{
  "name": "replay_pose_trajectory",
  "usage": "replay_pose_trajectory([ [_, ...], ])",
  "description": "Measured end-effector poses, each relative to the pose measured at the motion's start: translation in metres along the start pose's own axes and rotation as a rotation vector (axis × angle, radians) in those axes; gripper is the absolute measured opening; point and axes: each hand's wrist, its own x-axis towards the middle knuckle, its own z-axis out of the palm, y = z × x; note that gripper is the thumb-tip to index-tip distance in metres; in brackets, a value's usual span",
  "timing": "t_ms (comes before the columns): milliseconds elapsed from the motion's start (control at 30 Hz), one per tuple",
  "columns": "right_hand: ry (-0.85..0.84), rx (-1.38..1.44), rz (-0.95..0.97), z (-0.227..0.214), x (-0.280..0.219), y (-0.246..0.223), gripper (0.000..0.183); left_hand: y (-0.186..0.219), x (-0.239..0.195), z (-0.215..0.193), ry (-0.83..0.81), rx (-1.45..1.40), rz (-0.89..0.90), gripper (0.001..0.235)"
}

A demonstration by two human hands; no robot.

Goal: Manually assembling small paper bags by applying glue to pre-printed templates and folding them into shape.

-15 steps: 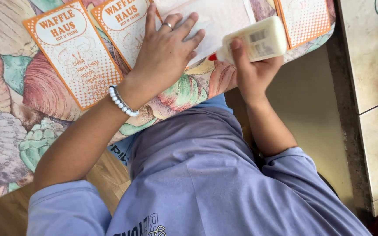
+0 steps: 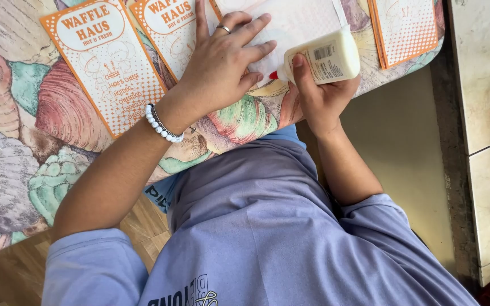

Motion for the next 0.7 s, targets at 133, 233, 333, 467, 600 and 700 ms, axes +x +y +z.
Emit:
replay_pose_trajectory([
  [133,0.021,-0.055,-0.002,-0.004,0.001,-0.003,0.018,0.000,-0.001,0.000,-0.010,-0.023,0.004,0.050],
  [233,-0.026,-0.050,-0.040,0.003,-0.007,-0.005,0.022,-0.002,-0.001,0.002,0.008,-0.015,0.008,0.053],
  [333,-0.065,-0.067,-0.043,0.008,-0.014,-0.011,0.021,-0.003,-0.002,0.004,0.013,-0.026,0.003,0.054],
  [467,0.017,-0.111,-0.002,-0.006,0.000,-0.001,0.022,-0.002,-0.001,0.003,0.015,-0.024,0.004,0.053],
  [600,0.095,-0.161,-0.082,-0.012,0.009,0.002,0.026,-0.002,-0.001,0.004,0.017,-0.034,0.004,0.050],
  [700,0.070,-0.173,-0.059,-0.002,-0.002,-0.001,0.025,-0.005,-0.002,0.006,0.027,-0.026,0.015,0.051],
])
